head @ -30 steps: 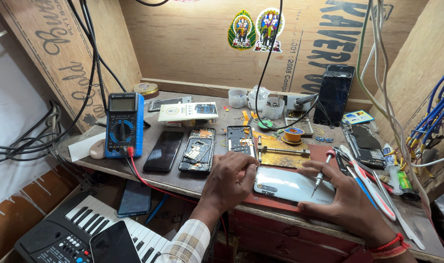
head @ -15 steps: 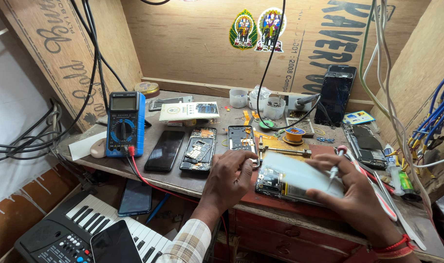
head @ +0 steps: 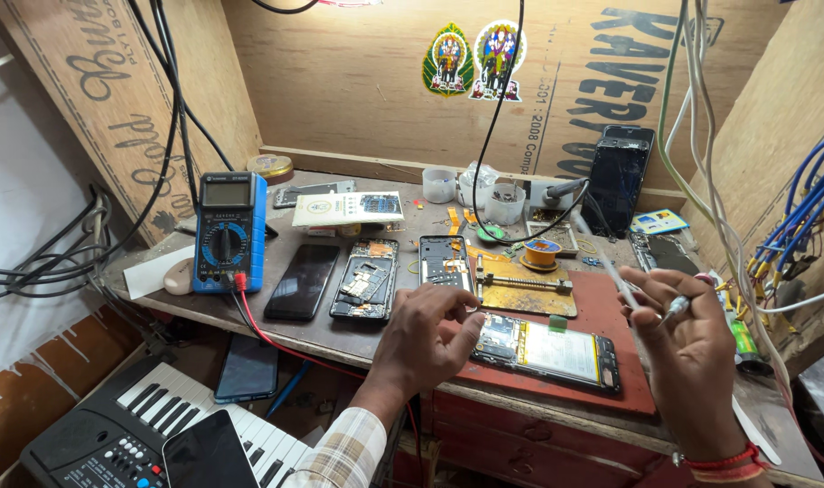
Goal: The person works at a cluttered electronics repair bench on a disassembled smartphone. They use a screwdriver to work on the phone frame, lift and reposition the white back cover, press it onto the phone body, and handle the exposed battery and internal components while manipulating small parts among other phone chassis on the desk.
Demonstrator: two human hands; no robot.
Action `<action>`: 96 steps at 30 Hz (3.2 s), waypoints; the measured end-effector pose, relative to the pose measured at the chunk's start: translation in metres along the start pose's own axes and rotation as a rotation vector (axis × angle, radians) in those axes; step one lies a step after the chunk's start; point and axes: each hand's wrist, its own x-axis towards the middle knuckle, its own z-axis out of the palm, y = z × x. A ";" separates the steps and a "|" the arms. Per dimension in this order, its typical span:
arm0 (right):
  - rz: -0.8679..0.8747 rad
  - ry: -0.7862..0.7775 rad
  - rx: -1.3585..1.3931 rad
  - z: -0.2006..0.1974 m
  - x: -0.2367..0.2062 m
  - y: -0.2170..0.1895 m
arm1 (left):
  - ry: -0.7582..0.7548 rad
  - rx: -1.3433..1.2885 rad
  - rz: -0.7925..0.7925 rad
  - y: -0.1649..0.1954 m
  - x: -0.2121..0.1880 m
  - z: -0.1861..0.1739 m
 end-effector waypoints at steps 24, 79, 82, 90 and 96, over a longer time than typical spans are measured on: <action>-0.392 -0.023 -0.511 0.014 -0.015 -0.021 | 0.095 -0.711 -0.472 0.114 -0.002 0.049; -0.156 0.042 -0.550 0.017 -0.014 -0.017 | -0.269 0.501 -0.611 -0.003 0.072 0.008; -0.154 0.044 -0.553 0.017 -0.014 -0.017 | -0.332 0.518 -0.625 -0.007 0.073 0.010; -0.154 0.050 -0.539 0.017 -0.014 -0.017 | -0.325 0.484 -0.702 -0.008 0.083 0.012; -0.172 0.052 -0.525 0.018 -0.015 -0.017 | -0.321 0.473 -0.629 -0.013 0.076 0.006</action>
